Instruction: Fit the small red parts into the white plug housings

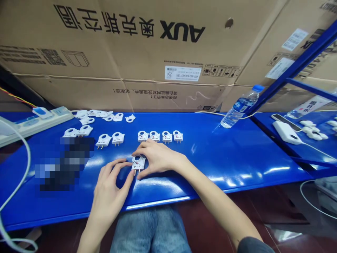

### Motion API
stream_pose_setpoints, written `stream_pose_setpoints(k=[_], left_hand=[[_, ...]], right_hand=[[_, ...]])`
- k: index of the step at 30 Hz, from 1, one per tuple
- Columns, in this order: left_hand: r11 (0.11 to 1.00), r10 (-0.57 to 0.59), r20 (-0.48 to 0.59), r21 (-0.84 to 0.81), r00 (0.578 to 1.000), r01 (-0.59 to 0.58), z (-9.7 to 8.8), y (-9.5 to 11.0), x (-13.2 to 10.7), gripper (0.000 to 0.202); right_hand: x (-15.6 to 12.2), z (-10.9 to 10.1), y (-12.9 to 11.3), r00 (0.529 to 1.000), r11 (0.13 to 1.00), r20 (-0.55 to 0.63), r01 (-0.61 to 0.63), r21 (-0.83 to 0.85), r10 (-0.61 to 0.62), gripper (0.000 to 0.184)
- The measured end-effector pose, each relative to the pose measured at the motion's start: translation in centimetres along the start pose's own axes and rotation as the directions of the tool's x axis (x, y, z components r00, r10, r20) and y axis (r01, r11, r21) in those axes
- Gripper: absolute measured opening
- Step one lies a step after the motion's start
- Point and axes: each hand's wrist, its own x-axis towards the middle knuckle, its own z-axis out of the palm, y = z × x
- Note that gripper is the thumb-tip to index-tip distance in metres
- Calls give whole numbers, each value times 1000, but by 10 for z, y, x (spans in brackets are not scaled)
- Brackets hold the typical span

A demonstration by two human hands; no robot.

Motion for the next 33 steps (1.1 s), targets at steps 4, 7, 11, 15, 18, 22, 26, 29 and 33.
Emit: stream_pose_setpoints(k=[4,7,11,15,18,22,26,29,33], left_hand=[[1000,-3,4,-1,1000,3,0,1,1,22],[1000,-3,-8,-2,1000,3,0,1,1,23],[1000,7,-11,-11,1000,-7,0,1,1,24],[1000,-9,-15,-11,1000,9,-1,2,1,22],[1000,-16,-2,-21,1000,16,-1,2,2,22],[999,-23,-1,-47,1000,23,-2,3,2,24],[991,-100,-16,-95,995,98,-3,3,1,33],[984,-136,-19,-122,991,132,-3,2,0,35],[986,-119,-27,-122,993,115,-3,1,0,33]], right_hand=[[0,-1,-4,1000,1000,-1,-8,-21,8,69],[0,-3,-7,1000,1000,6,-11,-24,11,74],[0,-6,-8,1000,1000,-23,-13,-22,12,70],[0,-5,-6,1000,1000,-31,-2,-7,2,67],[0,-4,-6,999,1000,-42,11,13,-11,61],[1,-3,-8,998,1000,-55,5,8,-5,58],[4,-6,-7,993,1000,-121,3,17,-1,56],[13,-10,-5,974,1000,-227,-16,17,19,54],[36,-14,1,964,997,-266,-10,-74,-10,55]])
